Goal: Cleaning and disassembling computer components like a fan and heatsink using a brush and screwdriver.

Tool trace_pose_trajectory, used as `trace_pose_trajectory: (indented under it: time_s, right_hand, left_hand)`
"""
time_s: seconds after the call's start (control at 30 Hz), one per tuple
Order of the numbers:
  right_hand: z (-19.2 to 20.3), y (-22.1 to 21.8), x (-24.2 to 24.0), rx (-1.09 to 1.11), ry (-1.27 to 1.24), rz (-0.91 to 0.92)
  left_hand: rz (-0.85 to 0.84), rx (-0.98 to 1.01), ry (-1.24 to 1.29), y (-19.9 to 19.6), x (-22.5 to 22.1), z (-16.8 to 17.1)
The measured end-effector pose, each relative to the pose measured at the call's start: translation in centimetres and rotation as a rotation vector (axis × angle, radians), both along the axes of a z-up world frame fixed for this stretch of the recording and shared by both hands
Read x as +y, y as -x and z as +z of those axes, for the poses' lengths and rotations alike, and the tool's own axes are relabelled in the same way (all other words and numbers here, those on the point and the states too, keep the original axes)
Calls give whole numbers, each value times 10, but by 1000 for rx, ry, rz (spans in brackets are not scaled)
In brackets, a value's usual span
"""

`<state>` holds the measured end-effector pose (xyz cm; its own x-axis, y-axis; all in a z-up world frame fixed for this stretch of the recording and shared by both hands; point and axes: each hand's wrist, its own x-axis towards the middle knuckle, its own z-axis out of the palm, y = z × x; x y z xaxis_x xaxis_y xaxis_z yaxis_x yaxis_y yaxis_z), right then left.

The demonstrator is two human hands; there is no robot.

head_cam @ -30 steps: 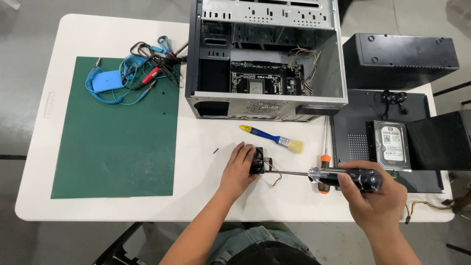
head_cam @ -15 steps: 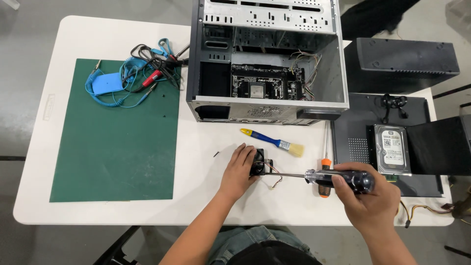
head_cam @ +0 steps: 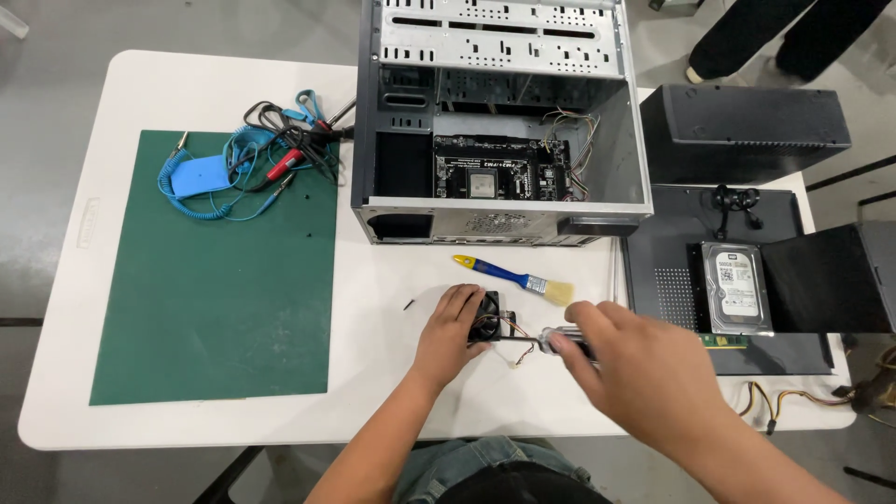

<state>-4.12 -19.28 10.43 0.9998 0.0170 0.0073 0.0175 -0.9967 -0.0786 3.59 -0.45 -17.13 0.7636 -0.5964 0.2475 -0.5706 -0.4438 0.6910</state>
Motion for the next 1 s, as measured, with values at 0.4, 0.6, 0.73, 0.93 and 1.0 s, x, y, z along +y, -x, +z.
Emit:
trace_pose_trajectory:
  time_s: [0.4,0.6,0.73,0.93,1.0]
  right_hand:
    - [1,-11,9,333,392,119]
    - [-3,-33,1,263,191,359]
    - [32,-34,17,429,127,282]
    - [-2,-23,9,266,178,370]
    - [-10,-23,8,187,260,300]
  left_hand:
    - [-55,-287,-408,0,9,-16]
    - [-52,-250,-460,-1,9,-18]
    - [-61,-221,-457,-5,8,-10]
    - [76,-203,-403,22,9,14]
    - [188,-194,-368,46,15,52]
